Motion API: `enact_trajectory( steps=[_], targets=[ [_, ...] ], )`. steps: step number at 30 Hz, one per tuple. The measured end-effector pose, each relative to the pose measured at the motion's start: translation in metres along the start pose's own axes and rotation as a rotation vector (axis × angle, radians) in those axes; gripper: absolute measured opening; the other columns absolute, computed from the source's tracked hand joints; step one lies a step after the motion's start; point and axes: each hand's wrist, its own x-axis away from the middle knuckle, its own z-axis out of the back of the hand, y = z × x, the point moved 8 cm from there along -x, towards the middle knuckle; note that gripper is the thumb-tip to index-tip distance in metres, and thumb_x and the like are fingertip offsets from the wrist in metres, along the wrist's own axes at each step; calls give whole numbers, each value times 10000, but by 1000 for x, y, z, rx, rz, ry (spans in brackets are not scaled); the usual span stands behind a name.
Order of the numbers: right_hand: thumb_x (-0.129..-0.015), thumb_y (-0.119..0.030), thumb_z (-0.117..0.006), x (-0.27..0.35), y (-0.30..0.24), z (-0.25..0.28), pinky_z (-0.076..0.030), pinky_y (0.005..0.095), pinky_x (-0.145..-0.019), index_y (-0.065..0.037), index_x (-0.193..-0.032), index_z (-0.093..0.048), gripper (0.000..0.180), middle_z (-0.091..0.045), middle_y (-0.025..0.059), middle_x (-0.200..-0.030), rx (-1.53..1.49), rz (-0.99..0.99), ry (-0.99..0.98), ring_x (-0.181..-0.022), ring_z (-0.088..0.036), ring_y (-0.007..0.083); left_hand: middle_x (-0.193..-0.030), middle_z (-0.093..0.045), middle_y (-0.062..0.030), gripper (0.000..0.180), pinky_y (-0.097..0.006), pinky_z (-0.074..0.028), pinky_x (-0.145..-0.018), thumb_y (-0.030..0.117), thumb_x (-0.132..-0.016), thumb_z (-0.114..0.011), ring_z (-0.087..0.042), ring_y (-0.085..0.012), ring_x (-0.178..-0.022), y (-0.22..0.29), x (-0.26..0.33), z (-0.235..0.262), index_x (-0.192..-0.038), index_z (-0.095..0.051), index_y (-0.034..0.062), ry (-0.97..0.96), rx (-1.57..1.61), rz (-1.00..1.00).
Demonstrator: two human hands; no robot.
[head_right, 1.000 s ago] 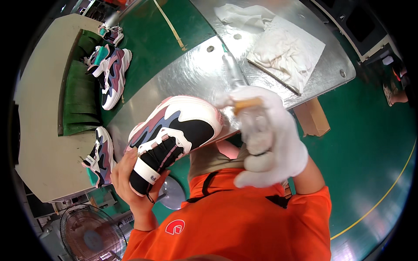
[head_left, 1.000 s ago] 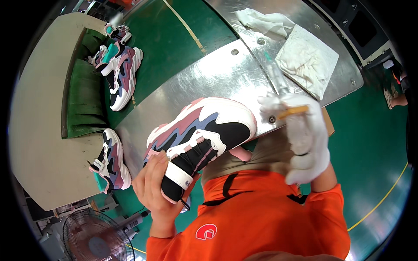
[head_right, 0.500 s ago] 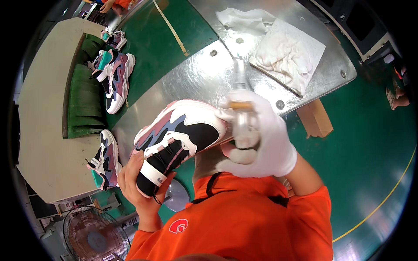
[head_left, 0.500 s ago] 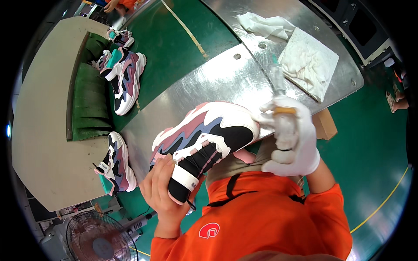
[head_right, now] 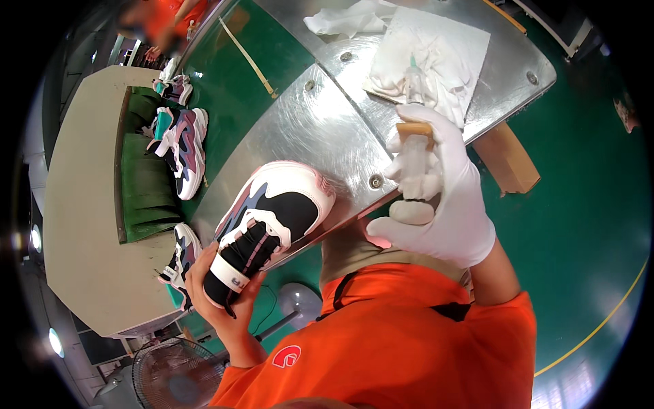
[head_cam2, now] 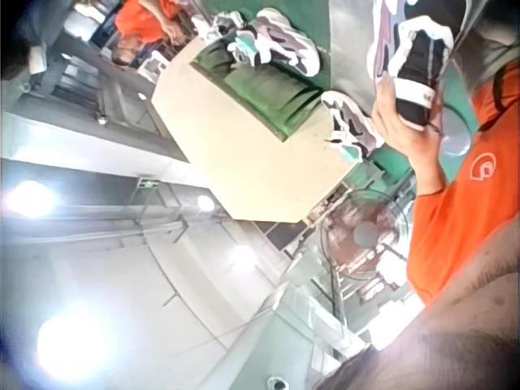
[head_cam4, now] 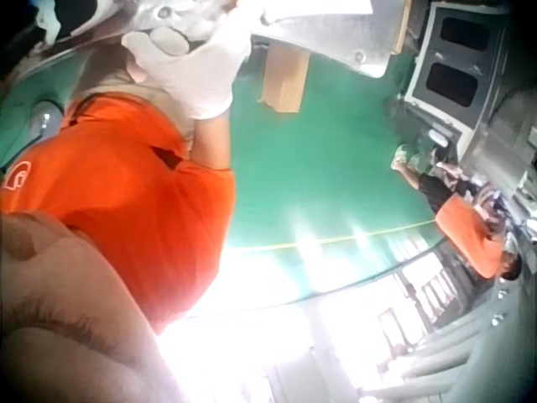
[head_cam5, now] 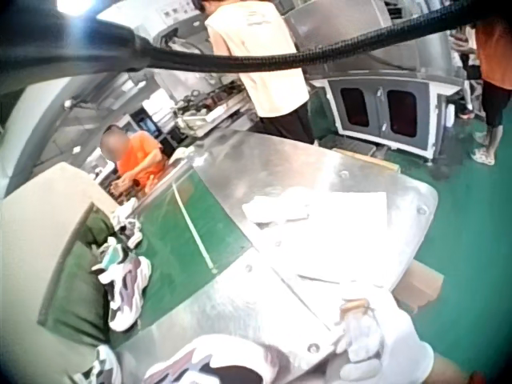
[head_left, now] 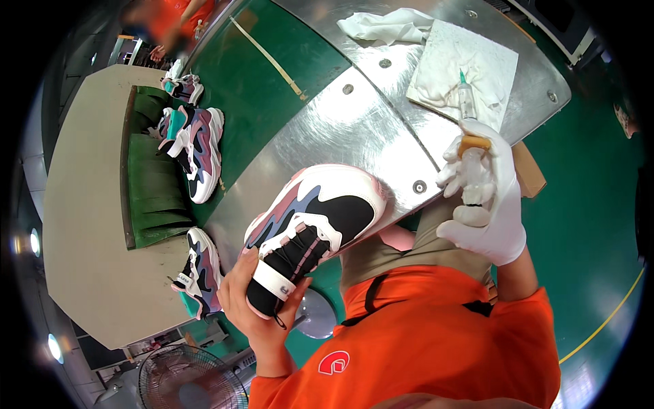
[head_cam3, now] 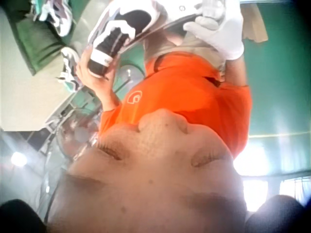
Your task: The person uses a syringe to apply glue to the seams of a multi-colored sneaker on a factory assembly line. They rotate the shoe to access different areas and wipe the surface with a cloth. Other workers are visible in the background performing similar tasks.
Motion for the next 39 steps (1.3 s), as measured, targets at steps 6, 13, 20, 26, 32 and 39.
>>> enact_trajectory(
  steps=[6, 13, 20, 26, 32, 39],
  targets=[
    [-524, -145, -891, -1, -8, 9, -489, 286, -800, -71, -1405, -395, 1014, -581, 79, -1028, 48, 126, 54, -847, -574, 150, -1092, -667, -118, 701, -386, -439, -852, 319, -578, -895, -616, -303, -946, 2, -9, 1, -1153, -626, 21, -24, 33, 3],
    [-526, -113, -859, -2, -1, 25, -489, 294, -812, -57, -1361, -462, 926, -587, 73, -1015, 1, -87, 65, -863, -584, 167, -1085, -673, -130, 709, -381, -443, -852, 330, -574, -899, -620, -297, -927, 0, -11, -2, -1149, -626, 19, -14, 29, 30],
    [-534, -113, -789, -11, -8, 19, -473, 269, -755, 5, -1356, -441, 900, -572, 77, -981, -64, -52, 71, -832, -575, 160, -1118, -663, -125, 690, -371, -447, -860, 353, -612, -888, -617, -298, -942, 4, -4, -4, -1153, -620, 17, 23, 20, -16],
    [-827, -278, -658, 5, -7, 22, -479, 273, -619, 61, -1264, -457, 588, -570, 137, -925, -160, -99, -53, -740, -617, 216, -1129, -660, -110, 684, -376, -449, -867, 357, -635, -878, -615, -302, -966, 9, -2, -4, -1162, -606, 18, 16, -38, -17],
    [-834, -331, -670, 20, -7, -5, -480, 300, -591, 65, -1210, -469, 582, -561, 149, -896, -582, -169, -341, -720, -615, 245, -1138, -656, -110, 672, -378, -444, -877, 335, -644, -875, -602, -299, -1006, 5, -5, -4, -1171, -599, 24, -17, -15, 2],
    [-786, -296, -702, 21, 6, -12, -471, 308, -654, 49, -1223, -468, 604, -557, 149, -947, -639, -223, -354, -780, -605, 244, -1151, -654, -115, 656, -378, -440, -885, 321, -665, -864, -607, -303, -1015, 6, -4, -7, -1180, -585, 24, -26, -27, -8]
  ],
)
